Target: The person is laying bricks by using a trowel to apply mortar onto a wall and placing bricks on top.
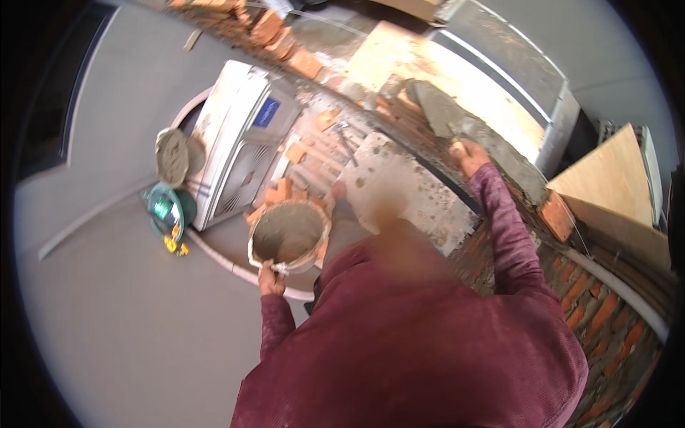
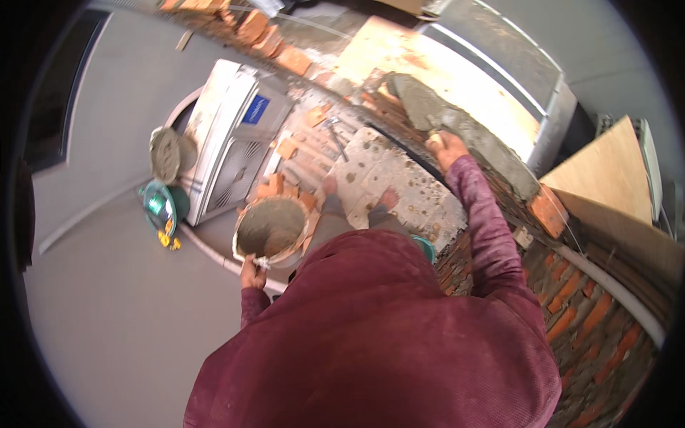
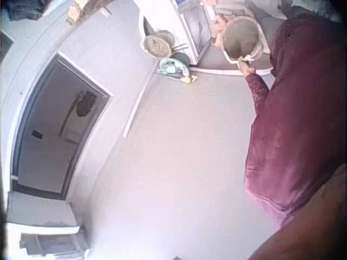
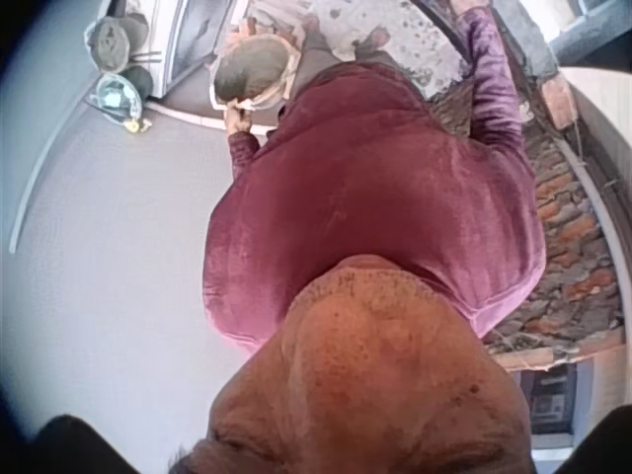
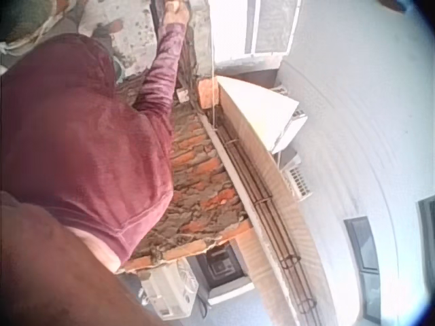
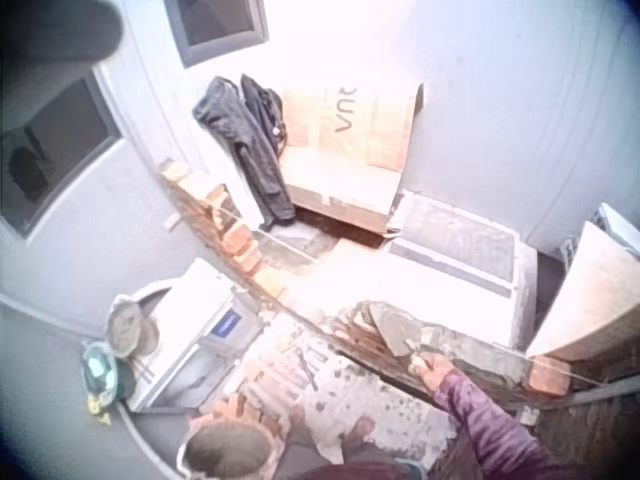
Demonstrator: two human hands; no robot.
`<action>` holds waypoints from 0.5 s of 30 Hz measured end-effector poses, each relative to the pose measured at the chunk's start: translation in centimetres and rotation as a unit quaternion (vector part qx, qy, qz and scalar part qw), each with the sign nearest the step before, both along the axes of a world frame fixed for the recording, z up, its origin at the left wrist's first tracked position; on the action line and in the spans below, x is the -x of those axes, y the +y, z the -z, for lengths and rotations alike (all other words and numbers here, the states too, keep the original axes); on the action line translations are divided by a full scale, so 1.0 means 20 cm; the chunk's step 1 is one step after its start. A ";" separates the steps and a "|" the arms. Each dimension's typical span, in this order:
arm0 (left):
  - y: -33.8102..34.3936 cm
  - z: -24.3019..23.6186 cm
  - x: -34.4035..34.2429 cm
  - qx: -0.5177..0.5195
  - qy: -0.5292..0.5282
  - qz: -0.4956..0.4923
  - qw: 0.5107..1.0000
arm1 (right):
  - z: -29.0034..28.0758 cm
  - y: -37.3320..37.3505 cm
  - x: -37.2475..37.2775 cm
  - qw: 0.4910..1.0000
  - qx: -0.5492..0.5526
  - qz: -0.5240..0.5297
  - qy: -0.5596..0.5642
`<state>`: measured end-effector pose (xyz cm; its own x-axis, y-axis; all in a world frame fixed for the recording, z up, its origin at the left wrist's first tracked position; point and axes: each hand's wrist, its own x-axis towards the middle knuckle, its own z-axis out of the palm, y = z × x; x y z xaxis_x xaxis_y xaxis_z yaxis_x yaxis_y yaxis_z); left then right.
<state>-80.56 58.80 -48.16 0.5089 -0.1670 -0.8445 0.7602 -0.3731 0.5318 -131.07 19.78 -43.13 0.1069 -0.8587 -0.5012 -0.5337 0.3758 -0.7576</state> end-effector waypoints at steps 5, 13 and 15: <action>-0.06 0.08 -0.06 -0.011 -0.013 -0.157 0.987 | 0.13 0.07 0.11 0.987 -0.096 0.091 -0.097; -0.18 0.24 -0.30 0.006 0.014 -0.199 0.980 | -0.13 0.56 0.08 0.988 -0.054 0.104 -0.099; -0.28 0.35 -0.39 0.001 0.056 -0.169 0.984 | -0.08 0.67 0.00 0.981 -0.087 0.121 -0.124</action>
<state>-72.77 53.19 -55.09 0.4396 -0.0056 -0.8982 0.8944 -0.0884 0.4384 -131.15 33.23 -41.49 0.0474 -0.7773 -0.6274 -0.2197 0.6046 -0.7656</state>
